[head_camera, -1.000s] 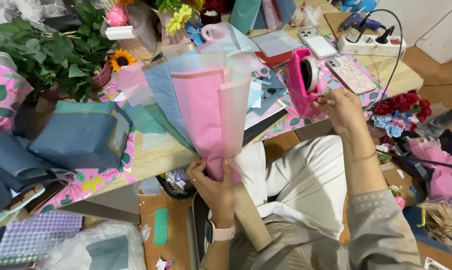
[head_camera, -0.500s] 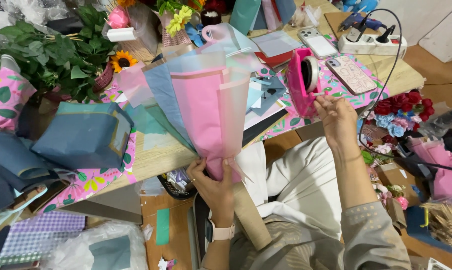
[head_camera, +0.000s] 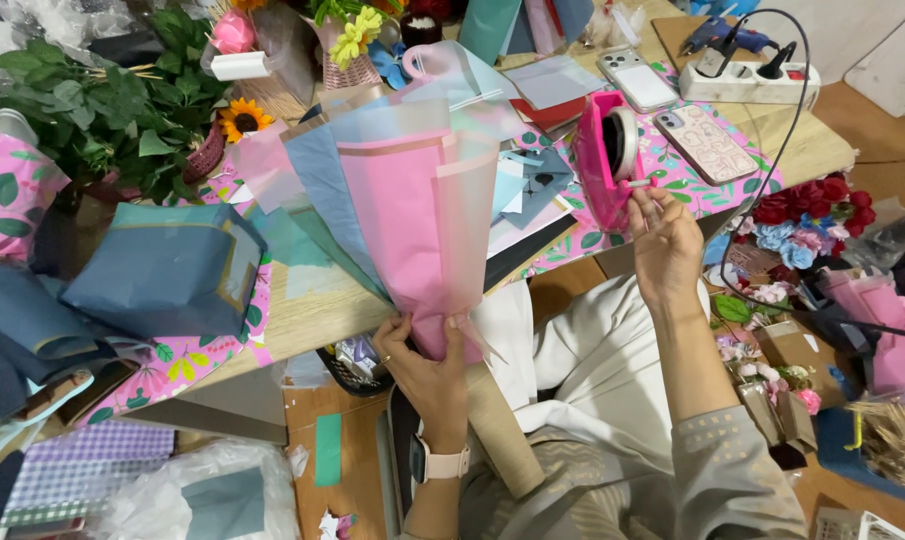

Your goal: The person wraps a bouquet of artificial flowers using pink and blue translucent paper. They fold the paper around the stems, secure it with tape from a dispenser, and adjust the layers to form a finished bouquet.

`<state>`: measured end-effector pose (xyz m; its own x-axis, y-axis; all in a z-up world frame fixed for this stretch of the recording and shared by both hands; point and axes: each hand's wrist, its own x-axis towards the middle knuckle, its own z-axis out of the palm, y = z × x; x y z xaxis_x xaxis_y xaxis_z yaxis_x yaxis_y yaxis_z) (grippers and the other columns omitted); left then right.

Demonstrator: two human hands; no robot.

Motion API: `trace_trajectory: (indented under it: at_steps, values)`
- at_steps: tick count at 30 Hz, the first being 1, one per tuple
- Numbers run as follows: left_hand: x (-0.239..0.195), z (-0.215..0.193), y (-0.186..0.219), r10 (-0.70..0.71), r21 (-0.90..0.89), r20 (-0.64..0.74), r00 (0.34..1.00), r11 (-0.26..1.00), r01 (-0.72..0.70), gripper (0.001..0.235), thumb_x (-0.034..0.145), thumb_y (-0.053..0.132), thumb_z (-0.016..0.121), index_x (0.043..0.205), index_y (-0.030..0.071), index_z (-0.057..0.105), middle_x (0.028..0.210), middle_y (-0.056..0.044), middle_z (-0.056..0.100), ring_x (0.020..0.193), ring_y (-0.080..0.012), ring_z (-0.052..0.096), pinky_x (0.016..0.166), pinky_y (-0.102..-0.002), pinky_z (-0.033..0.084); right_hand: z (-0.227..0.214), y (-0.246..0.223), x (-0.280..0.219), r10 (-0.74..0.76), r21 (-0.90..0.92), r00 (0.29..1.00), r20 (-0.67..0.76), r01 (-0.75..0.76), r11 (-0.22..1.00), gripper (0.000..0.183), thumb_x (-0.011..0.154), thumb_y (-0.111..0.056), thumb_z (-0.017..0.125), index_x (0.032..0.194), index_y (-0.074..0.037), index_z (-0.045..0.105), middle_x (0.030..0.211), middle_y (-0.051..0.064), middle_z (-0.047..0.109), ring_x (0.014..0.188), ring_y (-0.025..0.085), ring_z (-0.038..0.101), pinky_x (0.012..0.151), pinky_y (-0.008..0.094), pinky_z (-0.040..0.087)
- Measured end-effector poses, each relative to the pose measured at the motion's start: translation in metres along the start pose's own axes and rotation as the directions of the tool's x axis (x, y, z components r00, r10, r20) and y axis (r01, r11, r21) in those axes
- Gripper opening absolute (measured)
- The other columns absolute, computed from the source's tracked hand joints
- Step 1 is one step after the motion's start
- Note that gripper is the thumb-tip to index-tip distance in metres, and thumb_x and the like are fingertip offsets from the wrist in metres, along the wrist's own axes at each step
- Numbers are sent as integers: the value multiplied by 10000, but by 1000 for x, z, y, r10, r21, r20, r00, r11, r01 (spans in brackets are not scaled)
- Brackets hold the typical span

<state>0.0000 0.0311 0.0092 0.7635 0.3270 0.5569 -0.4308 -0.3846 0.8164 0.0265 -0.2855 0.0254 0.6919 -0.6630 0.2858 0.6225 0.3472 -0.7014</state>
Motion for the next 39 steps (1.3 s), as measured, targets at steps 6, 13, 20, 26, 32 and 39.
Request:
trace_trajectory:
  at_steps: [6, 13, 20, 26, 32, 39]
  values:
    - [0, 2, -2, 17, 5, -10, 1000, 1000, -17, 430, 863, 257, 815, 1124, 50, 543, 1139, -141, 515, 1097, -365, 590, 1026, -519, 442, -5, 8, -2, -14, 58, 999, 36, 12, 998, 94, 721, -51, 475, 657, -117, 458, 1164, 26, 626, 1238, 178, 649, 1212, 350, 498]
    - [-1, 3, -8, 54, 38, -27, 998, 998, -53, 444, 835, 233, 834, 1116, 45, 547, 1122, -146, 513, 1077, -369, 592, 1017, -504, 453, -6, 21, -12, -88, 36, 996, 31, 86, 996, 98, 714, -63, 466, 656, -130, 425, 1197, 20, 605, 1284, 166, 612, 1227, 328, 460]
    - [0, 2, -5, 73, 35, -41, 996, 997, -71, 426, 852, 240, 831, 1116, 44, 560, 1112, -133, 522, 1066, -352, 599, 1012, -494, 461, -55, 51, -19, -132, -415, 984, -117, 72, 907, 132, 900, 28, 576, 840, -83, 539, 931, 90, 662, 796, 168, 721, 762, 248, 603]
    - [1, 1, -1, 72, 23, -44, 996, 997, -71, 417, 860, 228, 827, 1118, 35, 561, 1102, -128, 520, 1065, -348, 599, 1004, -503, 464, -94, 45, -3, -97, -586, 993, -72, 36, 809, 73, 1040, -19, 680, 1086, 20, 640, 883, 161, 687, 736, 223, 743, 698, 332, 651]
    - [0, 1, -1, 50, 12, -37, 998, 999, -49, 421, 868, 241, 820, 1132, 40, 560, 1117, -123, 520, 1078, -342, 601, 1008, -504, 460, -85, 19, 5, -95, -658, 995, -12, 64, 750, 226, 1000, -71, 775, 1177, 10, 659, 735, 88, 618, 594, 145, 655, 594, 269, 582]
    - [-1, 0, -2, 38, 22, -22, 999, 999, -38, 414, 869, 232, 819, 1120, 35, 554, 1107, -132, 509, 1085, -363, 598, 1013, -510, 453, -66, -7, 26, 50, -712, 996, 69, 14, 702, 224, 985, -155, 812, 1085, -34, 653, 563, -44, 488, 473, 47, 522, 502, 181, 479]
